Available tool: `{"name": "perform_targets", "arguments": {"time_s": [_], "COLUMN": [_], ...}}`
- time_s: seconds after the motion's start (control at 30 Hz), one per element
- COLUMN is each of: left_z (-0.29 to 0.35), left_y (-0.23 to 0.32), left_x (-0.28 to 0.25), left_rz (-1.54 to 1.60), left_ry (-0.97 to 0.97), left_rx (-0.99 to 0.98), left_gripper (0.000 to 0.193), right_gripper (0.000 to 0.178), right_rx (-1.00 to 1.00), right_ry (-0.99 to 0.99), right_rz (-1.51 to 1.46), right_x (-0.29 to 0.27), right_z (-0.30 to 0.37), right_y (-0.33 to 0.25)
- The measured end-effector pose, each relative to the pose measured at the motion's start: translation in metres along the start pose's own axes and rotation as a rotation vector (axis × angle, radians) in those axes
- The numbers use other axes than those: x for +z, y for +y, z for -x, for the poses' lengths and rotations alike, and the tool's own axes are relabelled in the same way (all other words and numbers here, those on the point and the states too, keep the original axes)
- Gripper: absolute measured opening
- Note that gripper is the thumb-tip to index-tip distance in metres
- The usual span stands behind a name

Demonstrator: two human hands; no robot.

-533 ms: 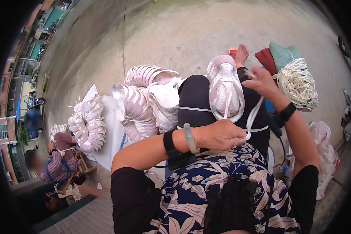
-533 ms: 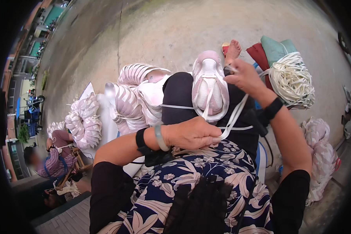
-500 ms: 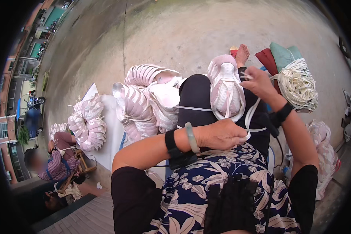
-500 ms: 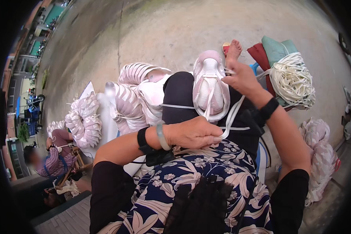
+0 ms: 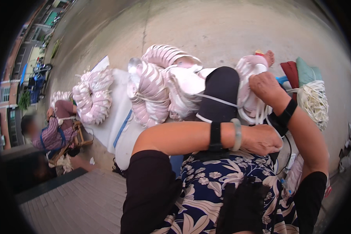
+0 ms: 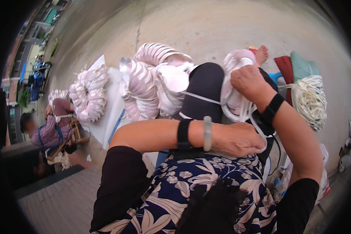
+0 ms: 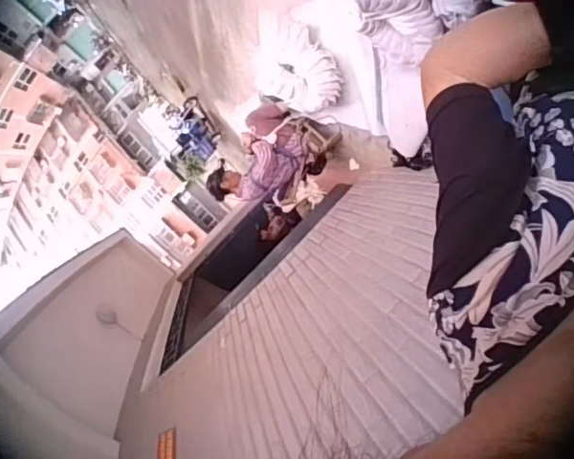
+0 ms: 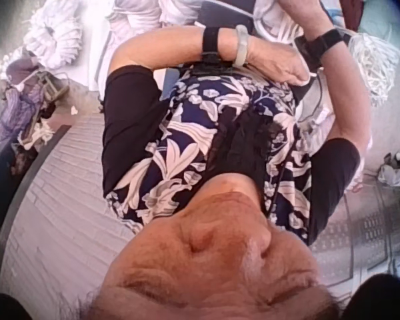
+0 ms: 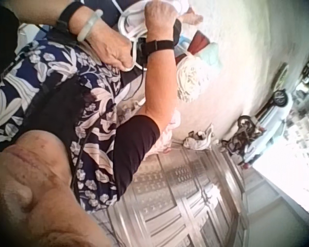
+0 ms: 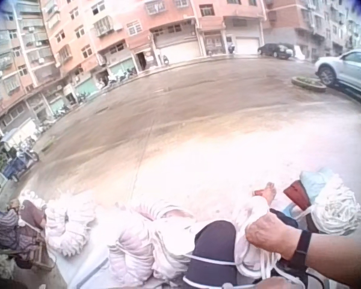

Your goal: Lacing and tying the shoelaces on a pair of pink and white shoes.

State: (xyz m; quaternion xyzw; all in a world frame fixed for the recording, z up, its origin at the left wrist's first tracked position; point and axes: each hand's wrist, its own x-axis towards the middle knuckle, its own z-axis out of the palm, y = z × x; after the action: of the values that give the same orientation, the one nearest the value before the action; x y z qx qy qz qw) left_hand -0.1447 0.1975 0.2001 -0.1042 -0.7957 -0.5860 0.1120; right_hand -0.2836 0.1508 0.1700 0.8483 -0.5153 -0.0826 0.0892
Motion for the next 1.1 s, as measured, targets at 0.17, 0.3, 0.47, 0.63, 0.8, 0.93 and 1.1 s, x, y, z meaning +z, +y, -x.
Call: {"name": "perform_targets", "arguments": {"time_s": [0.17,0.3,0.47,0.63,0.8,0.93,1.1], "left_z": [0.001,0.002,0.008,0.006,0.006,0.005,0.003], "left_y": [0.002,0.005,0.002,0.009,0.015,0.019,0.027], "left_x": [0.001,-0.001,-0.007,-0.005,-0.009,-0.019,-0.03], "left_rz": [-0.083,-0.011,0.013,0.002,-0.105,-0.087,-0.282], "left_ry": [0.003,0.093,0.076,0.008,-0.024,-0.021,-0.029], "left_rx": [-0.032,0.001,-0.018,-0.028,-0.027,0.006,0.084], "left_gripper": [0.019,0.019,0.02,0.019,0.015,0.015,0.013], "right_gripper": [0.002,0.007,0.014,0.014,0.013,0.005,0.007], "right_rx": [-0.052,0.395,0.681,0.483,0.191,-0.034,-0.1], "right_ry": [-0.049,0.171,0.225,0.05,-0.142,-0.108,-0.003], "right_rz": [0.048,-0.318,-0.651,-0.379,-0.17,0.042,0.086], "right_x": [0.003,0.015,0.027,0.005,-0.009,-0.005,0.007], "right_z": [-0.009,0.004,0.018,0.005,-0.01,-0.013,-0.01], "right_y": [0.0,0.007,0.006,0.006,0.005,0.005,0.013]}}
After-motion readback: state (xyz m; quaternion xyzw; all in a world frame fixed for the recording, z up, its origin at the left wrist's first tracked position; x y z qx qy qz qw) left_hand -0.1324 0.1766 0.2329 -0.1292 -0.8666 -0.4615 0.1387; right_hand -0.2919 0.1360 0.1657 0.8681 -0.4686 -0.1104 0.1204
